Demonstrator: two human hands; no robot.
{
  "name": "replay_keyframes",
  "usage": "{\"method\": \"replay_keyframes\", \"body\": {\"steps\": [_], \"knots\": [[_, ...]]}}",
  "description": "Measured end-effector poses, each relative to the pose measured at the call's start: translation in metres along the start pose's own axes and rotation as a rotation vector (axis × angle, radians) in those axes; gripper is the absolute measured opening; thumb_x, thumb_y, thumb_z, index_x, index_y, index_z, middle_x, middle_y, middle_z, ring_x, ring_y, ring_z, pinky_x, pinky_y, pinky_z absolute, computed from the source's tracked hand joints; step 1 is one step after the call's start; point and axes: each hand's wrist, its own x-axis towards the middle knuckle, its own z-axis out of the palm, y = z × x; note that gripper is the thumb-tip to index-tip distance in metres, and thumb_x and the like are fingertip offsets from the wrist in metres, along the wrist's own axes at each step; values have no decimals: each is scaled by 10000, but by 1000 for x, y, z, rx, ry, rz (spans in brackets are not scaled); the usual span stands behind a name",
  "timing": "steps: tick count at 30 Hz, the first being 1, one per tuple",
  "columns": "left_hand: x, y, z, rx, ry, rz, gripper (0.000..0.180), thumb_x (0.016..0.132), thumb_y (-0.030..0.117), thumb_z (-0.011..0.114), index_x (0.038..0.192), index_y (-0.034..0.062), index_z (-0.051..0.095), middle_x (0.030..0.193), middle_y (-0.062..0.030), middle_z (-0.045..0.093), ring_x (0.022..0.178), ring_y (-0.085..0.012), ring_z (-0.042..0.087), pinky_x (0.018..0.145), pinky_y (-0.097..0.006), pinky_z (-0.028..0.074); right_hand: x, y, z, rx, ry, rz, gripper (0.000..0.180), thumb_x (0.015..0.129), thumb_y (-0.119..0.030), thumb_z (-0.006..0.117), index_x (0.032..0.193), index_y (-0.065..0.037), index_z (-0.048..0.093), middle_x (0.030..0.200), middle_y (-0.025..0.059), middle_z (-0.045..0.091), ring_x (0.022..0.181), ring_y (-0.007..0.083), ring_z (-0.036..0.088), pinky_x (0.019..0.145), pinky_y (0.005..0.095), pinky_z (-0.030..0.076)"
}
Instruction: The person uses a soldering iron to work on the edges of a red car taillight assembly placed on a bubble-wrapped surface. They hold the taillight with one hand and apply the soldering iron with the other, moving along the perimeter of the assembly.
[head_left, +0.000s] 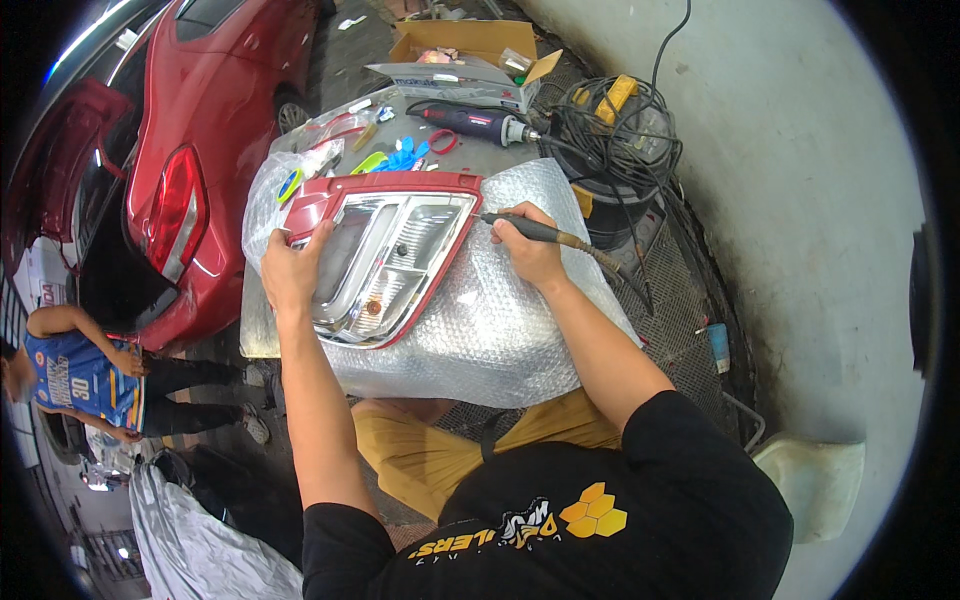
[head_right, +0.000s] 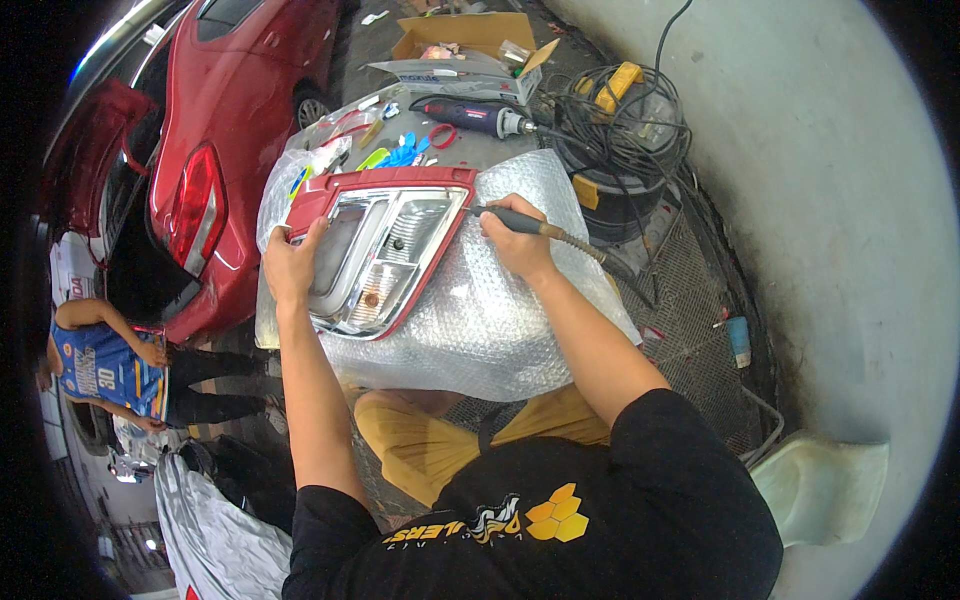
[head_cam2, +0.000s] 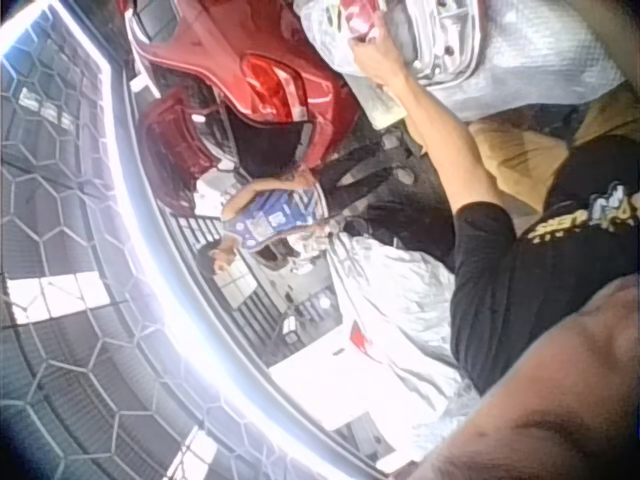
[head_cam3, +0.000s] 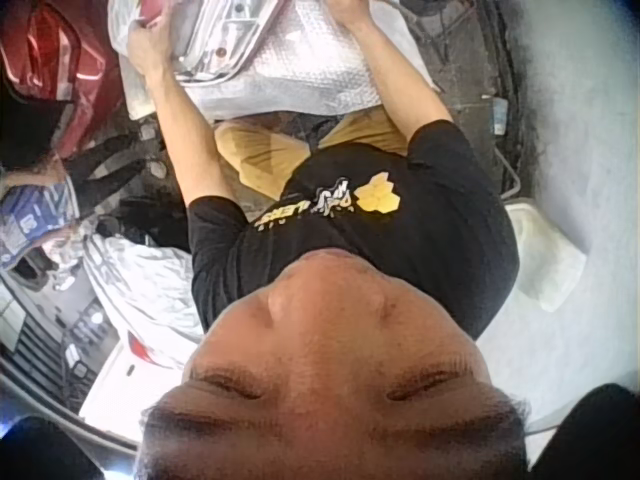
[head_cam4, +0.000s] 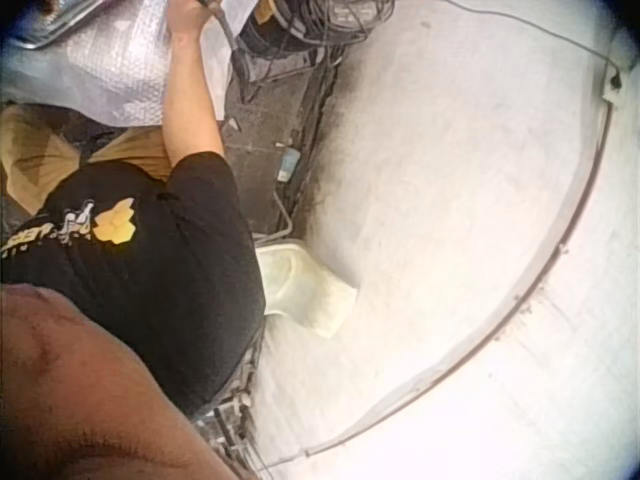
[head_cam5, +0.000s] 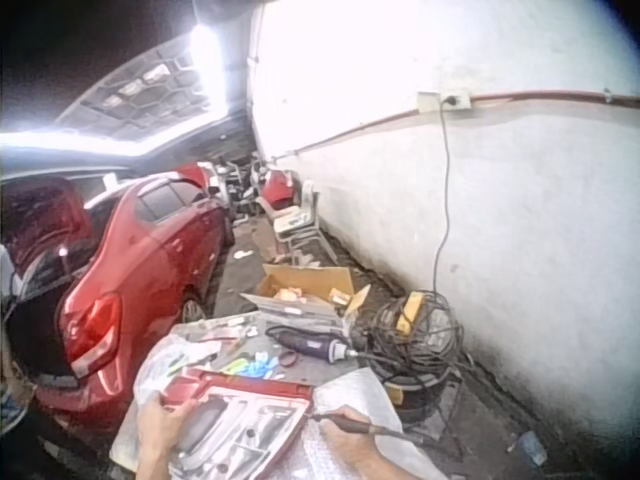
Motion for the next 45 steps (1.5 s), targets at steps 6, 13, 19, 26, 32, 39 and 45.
{"method": "replay_keyframes", "body": {"steps": [6, 13, 19, 26, 32, 39, 45], "knots": [[1, 0, 0, 40, 12, 1, 825, 785, 647, 865, 1174, -69, 732, 1066, -301, 777, 1047, -451, 752, 930, -497, 556, 1, -4, 0, -32, 7, 6, 166, 966, -136, 733, 1028, 14, 698, 829, 89, 759, 758, 135, 729, 700, 304, 584], [3, -4, 2, 39, 4, 6, 842, 786, 661, 857, 1190, -67, 733, 1078, -307, 775, 1062, -456, 750, 947, -498, 555, 4, -3, -3, -81, -10, -6, 182, 991, -143, 706, 1038, 31, 679, 877, 115, 767, 797, 164, 744, 753, 322, 596], [2, -2, 1, 42, -8, -2, 855, 782, 674, 853, 1195, -66, 735, 1088, -306, 775, 1073, -458, 747, 953, -499, 555, 5, 0, -4, -10, 7, 37, 173, 984, -141, 711, 1023, 25, 681, 859, 104, 759, 778, 162, 738, 731, 318, 590], [0, 0, 0, 55, 4, -7, 865, 779, 675, 853, 1211, -64, 732, 1102, -305, 775, 1091, -450, 745, 960, -497, 553, 8, -3, 0, 19, 62, 25, 171, 966, -150, 717, 982, 17, 684, 819, 94, 758, 740, 150, 724, 696, 315, 574], [2, -4, 3, 46, 6, 0, 871, 773, 679, 857, 1215, -61, 734, 1099, -303, 776, 1083, -446, 748, 951, -492, 557, 9, -1, -1, 33, 78, 25, 176, 964, -148, 715, 985, 24, 682, 817, 97, 755, 740, 150, 720, 695, 317, 572], [0, -1, 2, 46, 29, 15, 871, 768, 692, 856, 1189, -61, 735, 1081, -304, 776, 1067, -446, 751, 938, -491, 559, 9, 0, -2, 83, 78, 61, 187, 967, -156, 723, 991, 25, 684, 833, 97, 753, 755, 150, 723, 709, 316, 578], [0, -5, 3, 55, 46, 32, 870, 765, 692, 859, 1187, -58, 736, 1065, -300, 778, 1055, -445, 752, 925, -494, 559, 9, -4, 2, 42, 95, 37, 189, 975, -161, 726, 997, 22, 684, 838, 98, 754, 761, 153, 729, 714, 319, 584]]}}
